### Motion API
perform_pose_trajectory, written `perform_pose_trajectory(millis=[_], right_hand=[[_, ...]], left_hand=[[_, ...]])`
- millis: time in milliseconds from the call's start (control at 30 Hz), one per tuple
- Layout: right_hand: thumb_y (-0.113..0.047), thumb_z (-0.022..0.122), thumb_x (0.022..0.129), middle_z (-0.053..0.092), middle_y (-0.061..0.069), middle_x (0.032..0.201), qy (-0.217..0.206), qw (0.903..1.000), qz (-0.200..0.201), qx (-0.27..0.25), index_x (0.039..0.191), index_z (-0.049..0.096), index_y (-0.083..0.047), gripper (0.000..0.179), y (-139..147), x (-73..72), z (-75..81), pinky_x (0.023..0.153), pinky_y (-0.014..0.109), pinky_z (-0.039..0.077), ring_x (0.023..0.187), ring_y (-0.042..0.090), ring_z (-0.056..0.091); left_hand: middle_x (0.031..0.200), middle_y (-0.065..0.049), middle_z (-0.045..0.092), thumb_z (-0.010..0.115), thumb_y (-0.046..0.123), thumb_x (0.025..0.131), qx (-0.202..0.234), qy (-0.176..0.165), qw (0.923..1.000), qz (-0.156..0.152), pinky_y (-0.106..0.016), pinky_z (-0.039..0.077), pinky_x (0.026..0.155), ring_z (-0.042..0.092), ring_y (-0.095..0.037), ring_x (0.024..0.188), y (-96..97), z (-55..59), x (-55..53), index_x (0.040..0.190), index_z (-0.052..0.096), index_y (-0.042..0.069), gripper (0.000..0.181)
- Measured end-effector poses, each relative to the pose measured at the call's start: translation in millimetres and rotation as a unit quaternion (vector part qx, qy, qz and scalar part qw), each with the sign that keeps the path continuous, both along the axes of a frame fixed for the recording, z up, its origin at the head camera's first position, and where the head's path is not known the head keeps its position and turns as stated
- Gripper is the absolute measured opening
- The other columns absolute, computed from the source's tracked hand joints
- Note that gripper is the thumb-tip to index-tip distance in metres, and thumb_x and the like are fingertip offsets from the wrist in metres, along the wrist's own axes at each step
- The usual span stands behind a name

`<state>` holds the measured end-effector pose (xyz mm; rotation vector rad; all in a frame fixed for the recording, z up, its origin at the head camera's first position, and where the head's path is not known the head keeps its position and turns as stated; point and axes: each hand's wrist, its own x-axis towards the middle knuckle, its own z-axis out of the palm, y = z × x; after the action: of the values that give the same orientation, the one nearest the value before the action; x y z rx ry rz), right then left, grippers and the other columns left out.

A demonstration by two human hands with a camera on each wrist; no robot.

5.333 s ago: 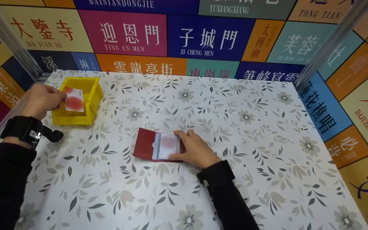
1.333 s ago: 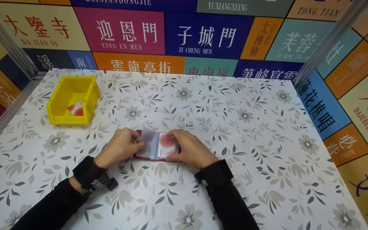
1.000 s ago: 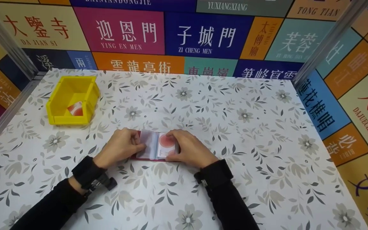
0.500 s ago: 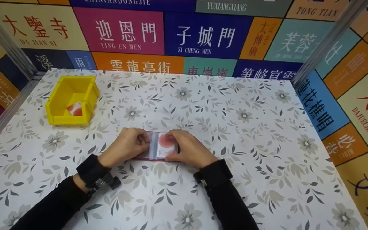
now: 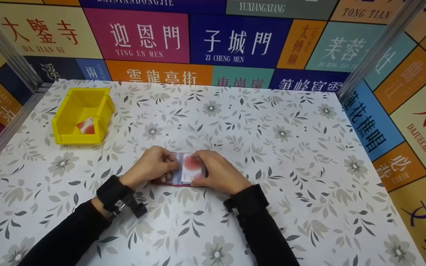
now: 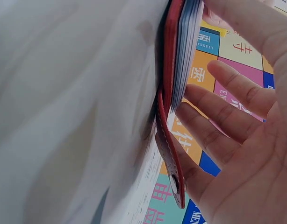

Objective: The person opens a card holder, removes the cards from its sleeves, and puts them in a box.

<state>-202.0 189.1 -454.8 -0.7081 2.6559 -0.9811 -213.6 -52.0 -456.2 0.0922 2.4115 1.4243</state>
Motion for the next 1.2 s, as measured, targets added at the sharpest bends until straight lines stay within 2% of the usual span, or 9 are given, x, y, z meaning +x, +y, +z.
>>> perform_pose_trajectory(millis=[233, 567, 800, 1200], right_hand=[[-0.032, 0.093, 0.085, 0.064, 0.004, 0.149, 0.0, 1.0, 0.005, -0.006, 0.148, 0.06, -0.013, 0.074, 0.5, -0.4, -0.3, 0.126, 0.048, 0.041, 0.144, 0.025, 0.056], [-0.032, 0.093, 0.084, 0.064, 0.002, 0.148, -0.015, 0.9998, -0.009, -0.003, 0.148, 0.059, -0.015, 0.074, -0.9, -0.1, -1.7, 0.127, 0.047, 0.04, 0.145, 0.024, 0.056], [-0.031, 0.094, 0.084, 0.064, 0.006, 0.148, 0.008, 0.9999, 0.009, 0.001, 0.148, 0.059, -0.011, 0.075, -0.8, -1.1, -0.7, 0.125, 0.047, 0.042, 0.144, 0.025, 0.056], [-0.03, 0.094, 0.084, 0.064, 0.004, 0.149, 0.003, 0.9999, 0.012, -0.005, 0.148, 0.06, -0.013, 0.074, -0.4, -0.8, 0.2, 0.127, 0.048, 0.04, 0.145, 0.025, 0.055]], left_hand=[[0.059, 0.0, 0.064, 0.079, 0.007, 0.093, 0.005, -0.005, 0.9999, 0.012, -0.019, 0.047, 0.039, 0.056, -0.007, 0.04, 2.7, 2.3, -1.2, 0.087, 0.077, 0.005, 0.007], [0.055, 0.0, 0.064, 0.082, 0.012, 0.092, -0.013, -0.018, 0.9997, -0.001, -0.019, 0.045, 0.038, 0.053, -0.007, 0.038, 7.5, 1.2, -4.1, 0.084, 0.079, 0.008, 0.01], [0.053, 0.003, 0.061, 0.082, 0.014, 0.093, -0.004, -0.053, 0.9986, -0.004, -0.018, 0.038, 0.037, 0.046, -0.005, 0.038, 6.8, -0.6, -8.4, 0.071, 0.071, 0.008, 0.025], [0.059, 0.002, 0.066, 0.08, 0.013, 0.094, 0.025, -0.088, 0.9959, -0.003, -0.018, 0.039, 0.04, 0.048, -0.005, 0.042, 4.5, 1.7, -8.7, 0.075, 0.075, 0.008, 0.02]])
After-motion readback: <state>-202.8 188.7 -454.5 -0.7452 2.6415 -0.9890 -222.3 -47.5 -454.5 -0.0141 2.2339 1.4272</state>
